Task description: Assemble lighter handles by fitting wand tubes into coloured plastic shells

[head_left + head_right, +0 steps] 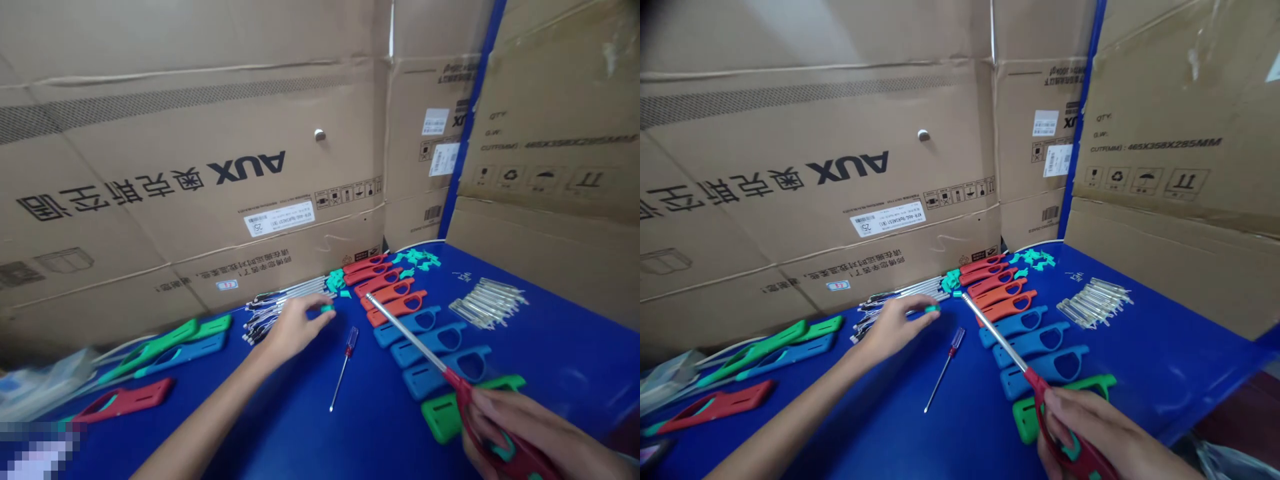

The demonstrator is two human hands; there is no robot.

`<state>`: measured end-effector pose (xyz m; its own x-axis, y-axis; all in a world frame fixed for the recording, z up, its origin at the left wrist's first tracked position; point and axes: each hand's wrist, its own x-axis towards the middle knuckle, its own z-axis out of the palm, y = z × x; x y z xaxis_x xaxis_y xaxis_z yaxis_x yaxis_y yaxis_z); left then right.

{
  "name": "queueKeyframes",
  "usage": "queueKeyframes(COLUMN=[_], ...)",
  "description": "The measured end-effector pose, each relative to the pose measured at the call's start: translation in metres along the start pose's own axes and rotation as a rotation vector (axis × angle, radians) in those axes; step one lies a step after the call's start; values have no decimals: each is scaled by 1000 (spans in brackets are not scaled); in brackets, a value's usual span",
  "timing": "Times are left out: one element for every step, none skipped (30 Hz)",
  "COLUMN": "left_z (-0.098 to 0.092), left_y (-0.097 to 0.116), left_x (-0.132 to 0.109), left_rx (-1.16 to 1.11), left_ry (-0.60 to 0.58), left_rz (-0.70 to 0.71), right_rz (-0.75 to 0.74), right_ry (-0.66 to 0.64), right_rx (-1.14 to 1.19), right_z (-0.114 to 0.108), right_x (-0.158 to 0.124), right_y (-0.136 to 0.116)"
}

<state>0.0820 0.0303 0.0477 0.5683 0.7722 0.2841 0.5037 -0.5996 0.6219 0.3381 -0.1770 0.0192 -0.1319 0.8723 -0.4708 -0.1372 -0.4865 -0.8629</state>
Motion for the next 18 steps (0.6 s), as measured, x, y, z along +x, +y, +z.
queueKeyframes(left_z=[8, 15, 21, 25, 27, 27, 26, 23, 19, 15, 11, 7, 3, 0, -2, -5, -6, -8], left_y=[-4, -8, -13, -18, -22, -25, -27, -27, -24, -20, -14, -7, 1, 9, 16, 21, 25, 27], left_x=[18, 33, 46, 56, 62, 66, 65, 61, 53, 41, 26, 10, -8, -27, -46, -63, -79, -94], left_rx=[32, 60, 83, 100, 110, 113, 109, 97, 76, 48, 11, -34, -89, -152, -222, -291, -380, -494], left_ry=[-13, -30, -34, -29, -19, -5, 12, 32, 50, 65, 75, 70, 48, 17, -21, -44, -59, -58], left_rz=[38, 70, 90, 101, 105, 102, 95, 84, 71, 57, 43, 30, 19, 4, -15, -42, -89, -160], right_rz=[0, -4, -8, -10, -18, -28, -37, -39, -45, -59, -78, -104, -129, -147, -152, -143, -140, -148], right_ry=[-32, -61, -86, -93, -83, -67, -50, -32, -35, -61, -108, -167, -226, -280, -320, -345, -364, -375], right_rx=[35, 68, 91, 98, 95, 92, 92, 99, 117, 139, 158, 168, 169, 158, 134, 94, 46, -5], right_z=[5, 9, 12, 14, 14, 13, 12, 11, 12, 14, 19, 26, 35, 46, 59, 73, 87, 102], right_x=[-1, -1, -1, 0, 1, 3, 6, 8, 11, 15, 18, 22, 26, 31, 36, 41, 47, 53], right_y=[-10, -17, -22, -24, -25, -24, -23, -23, -23, -24, -26, -29, -33, -37, -40, -43, -44, -45])
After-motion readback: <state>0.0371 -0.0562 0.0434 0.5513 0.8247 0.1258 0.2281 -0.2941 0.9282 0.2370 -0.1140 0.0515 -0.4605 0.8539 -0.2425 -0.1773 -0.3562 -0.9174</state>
